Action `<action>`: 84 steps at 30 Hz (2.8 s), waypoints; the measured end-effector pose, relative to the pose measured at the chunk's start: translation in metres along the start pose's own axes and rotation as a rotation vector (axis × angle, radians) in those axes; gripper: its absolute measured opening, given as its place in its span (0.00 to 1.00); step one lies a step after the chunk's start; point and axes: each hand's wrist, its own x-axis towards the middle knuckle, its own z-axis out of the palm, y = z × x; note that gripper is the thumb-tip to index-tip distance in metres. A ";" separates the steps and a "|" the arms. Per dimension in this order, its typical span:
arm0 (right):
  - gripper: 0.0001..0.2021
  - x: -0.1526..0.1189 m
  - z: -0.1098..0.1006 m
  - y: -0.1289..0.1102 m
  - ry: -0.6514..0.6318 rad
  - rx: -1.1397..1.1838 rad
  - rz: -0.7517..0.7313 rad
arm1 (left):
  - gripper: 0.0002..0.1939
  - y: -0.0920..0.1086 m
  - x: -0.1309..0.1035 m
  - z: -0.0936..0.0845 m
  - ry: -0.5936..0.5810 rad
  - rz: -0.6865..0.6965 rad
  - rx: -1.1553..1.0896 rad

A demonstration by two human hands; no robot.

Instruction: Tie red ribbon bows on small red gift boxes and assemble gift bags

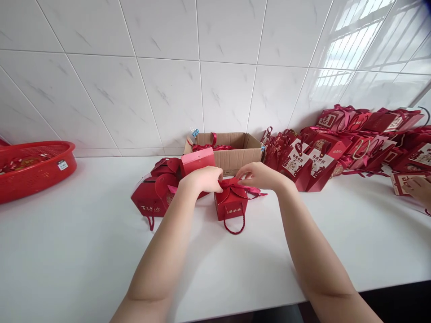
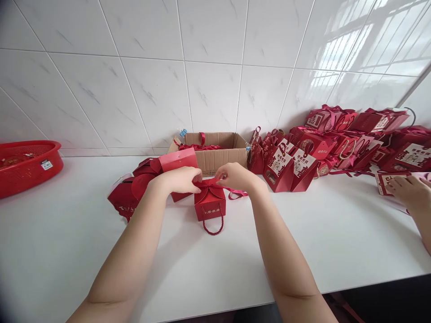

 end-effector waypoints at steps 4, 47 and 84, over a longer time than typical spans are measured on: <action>0.09 0.005 0.007 0.000 -0.055 -0.044 0.021 | 0.16 0.000 0.005 0.002 -0.023 0.001 0.009; 0.19 0.013 0.008 0.021 -0.287 0.003 0.146 | 0.09 -0.020 0.016 0.004 -0.131 -0.004 -0.011; 0.13 -0.010 -0.013 0.016 -0.306 0.516 -0.077 | 0.07 0.011 0.008 0.012 0.161 0.224 -0.043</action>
